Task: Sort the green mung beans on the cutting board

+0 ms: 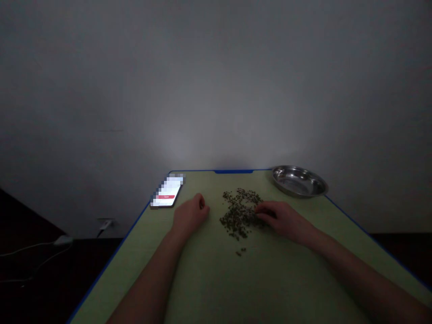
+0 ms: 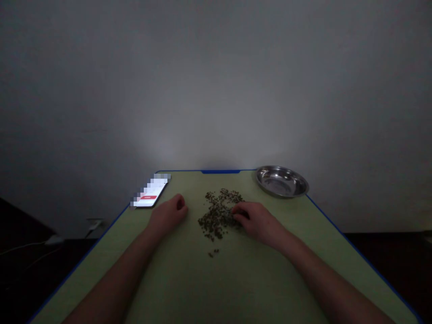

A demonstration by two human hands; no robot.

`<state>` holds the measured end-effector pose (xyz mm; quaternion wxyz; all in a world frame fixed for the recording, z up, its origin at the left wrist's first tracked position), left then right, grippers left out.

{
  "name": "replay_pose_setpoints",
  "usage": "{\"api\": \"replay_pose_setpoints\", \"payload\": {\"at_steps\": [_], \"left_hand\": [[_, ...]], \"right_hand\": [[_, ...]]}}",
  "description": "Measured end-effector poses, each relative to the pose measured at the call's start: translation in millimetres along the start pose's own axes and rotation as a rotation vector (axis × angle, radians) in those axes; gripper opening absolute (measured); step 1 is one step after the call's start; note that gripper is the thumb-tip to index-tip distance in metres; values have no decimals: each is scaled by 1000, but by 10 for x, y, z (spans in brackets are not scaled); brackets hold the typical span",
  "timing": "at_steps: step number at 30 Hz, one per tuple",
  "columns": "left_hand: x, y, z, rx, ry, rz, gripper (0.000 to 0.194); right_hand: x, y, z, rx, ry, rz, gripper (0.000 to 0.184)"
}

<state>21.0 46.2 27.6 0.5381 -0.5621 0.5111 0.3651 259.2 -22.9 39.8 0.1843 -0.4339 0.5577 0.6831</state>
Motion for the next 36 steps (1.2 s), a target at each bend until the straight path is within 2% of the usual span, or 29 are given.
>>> {"api": "replay_pose_setpoints", "payload": {"at_steps": [6,17,36], "left_hand": [[-12,-5,-1,4,12,5,16],[-21,-14,-6,17,24,0,16],[-4,0,13,20,16,10,17]], "right_hand": [[-162,18,-32,16,-69,1,17],[-43,40,27,-52,-60,-73,15],[-16,17,6,-30,-46,-33,15]]}}
Point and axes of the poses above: each hand's wrist, its own z-axis towards the middle knuckle, its own x-axis out of the palm, y = z × x, the point moved 8 cm from there along z, towards the middle knuckle, and after that the axes turned 13 degrees about y, right-handed, at the moved point
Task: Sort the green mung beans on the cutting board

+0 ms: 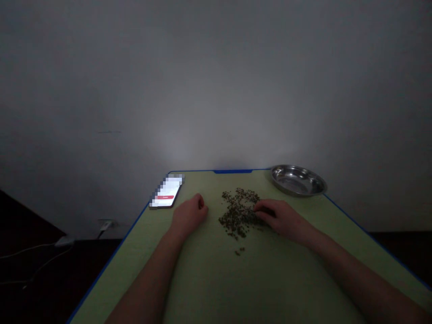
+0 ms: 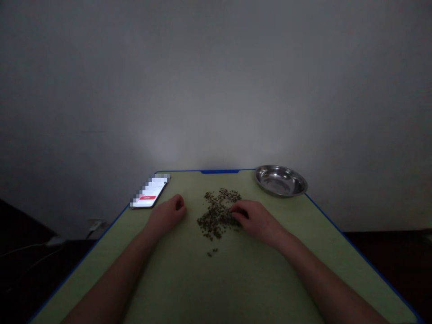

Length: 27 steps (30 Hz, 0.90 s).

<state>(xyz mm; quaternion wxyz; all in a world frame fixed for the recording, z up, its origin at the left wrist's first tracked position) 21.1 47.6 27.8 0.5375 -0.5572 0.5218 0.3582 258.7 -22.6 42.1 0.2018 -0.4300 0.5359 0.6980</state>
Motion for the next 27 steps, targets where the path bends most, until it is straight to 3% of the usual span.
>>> {"api": "replay_pose_setpoints", "payload": {"at_steps": [27], "left_hand": [[-15,-21,-3,25,19,4,16]], "right_hand": [[-5,-121,-90,31,-9,94,16]]}}
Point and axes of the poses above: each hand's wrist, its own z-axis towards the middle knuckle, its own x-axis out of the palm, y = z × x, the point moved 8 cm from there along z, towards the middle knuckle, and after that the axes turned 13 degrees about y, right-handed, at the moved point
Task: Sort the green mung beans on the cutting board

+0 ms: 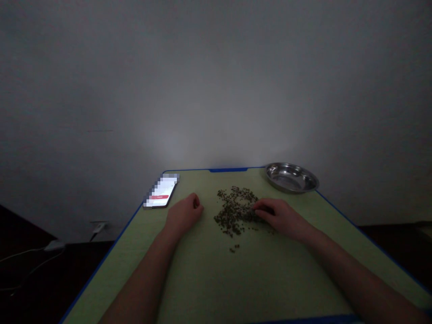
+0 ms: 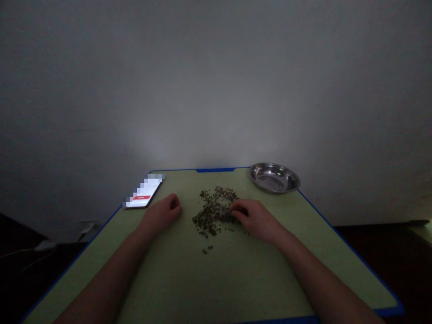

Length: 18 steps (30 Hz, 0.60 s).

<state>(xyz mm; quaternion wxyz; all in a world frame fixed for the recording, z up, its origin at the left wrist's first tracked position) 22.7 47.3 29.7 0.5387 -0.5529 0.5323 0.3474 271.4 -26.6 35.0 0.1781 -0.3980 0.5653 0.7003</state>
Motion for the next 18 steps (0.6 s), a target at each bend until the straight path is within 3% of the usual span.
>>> {"api": "replay_pose_setpoints", "payload": {"at_steps": [6,18], "left_hand": [[1,-4,-6,-4,-4,0,15],[10,1,0,3,-4,1,15]], "right_hand": [[67,52,-1,-13,40,4,16],[-5,28,-50,12,24,44,16]]}}
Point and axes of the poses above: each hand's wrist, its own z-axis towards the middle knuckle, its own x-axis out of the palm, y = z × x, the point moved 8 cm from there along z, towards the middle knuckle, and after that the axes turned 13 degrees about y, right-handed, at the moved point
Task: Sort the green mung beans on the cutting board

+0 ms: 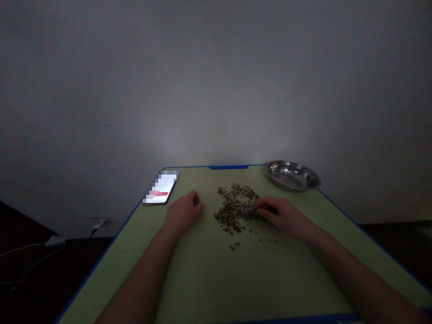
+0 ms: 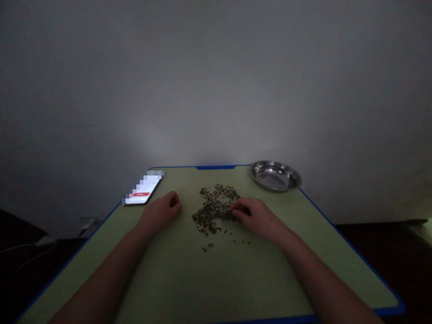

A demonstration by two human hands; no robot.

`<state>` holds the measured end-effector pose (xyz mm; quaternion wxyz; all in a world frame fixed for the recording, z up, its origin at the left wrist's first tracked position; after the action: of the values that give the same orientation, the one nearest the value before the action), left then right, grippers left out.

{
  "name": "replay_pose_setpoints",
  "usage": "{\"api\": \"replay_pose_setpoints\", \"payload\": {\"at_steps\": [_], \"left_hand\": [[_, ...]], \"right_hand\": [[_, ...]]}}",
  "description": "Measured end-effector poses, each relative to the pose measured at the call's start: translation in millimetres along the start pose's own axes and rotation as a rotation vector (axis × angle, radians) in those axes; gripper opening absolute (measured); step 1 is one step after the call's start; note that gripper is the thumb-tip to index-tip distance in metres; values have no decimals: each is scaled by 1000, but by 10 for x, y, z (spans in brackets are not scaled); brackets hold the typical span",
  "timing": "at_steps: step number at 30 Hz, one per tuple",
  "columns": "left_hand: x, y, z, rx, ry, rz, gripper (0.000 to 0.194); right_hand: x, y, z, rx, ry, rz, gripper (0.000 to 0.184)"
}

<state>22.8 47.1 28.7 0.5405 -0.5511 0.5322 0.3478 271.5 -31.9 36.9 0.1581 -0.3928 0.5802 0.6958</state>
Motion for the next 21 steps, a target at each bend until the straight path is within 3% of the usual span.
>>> {"api": "replay_pose_setpoints", "payload": {"at_steps": [10,21], "left_hand": [[0,12,-7,3,2,-12,14],[-13,4,-16,-1,11,-15,15]], "right_hand": [[-126,-115,-90,-2,55,-60,21],[-47,-35,-76,-15,91,-61,20]]}}
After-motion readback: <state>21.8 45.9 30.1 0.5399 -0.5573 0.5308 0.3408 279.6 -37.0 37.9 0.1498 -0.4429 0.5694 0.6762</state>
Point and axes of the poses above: each hand's wrist, its own z-axis towards the middle knuckle, its own x-axis out of the palm, y = z × x, the point moved 8 cm from there along z, towards the middle knuckle, and after that the axes turned 13 degrees about y, right-handed, at the moved point
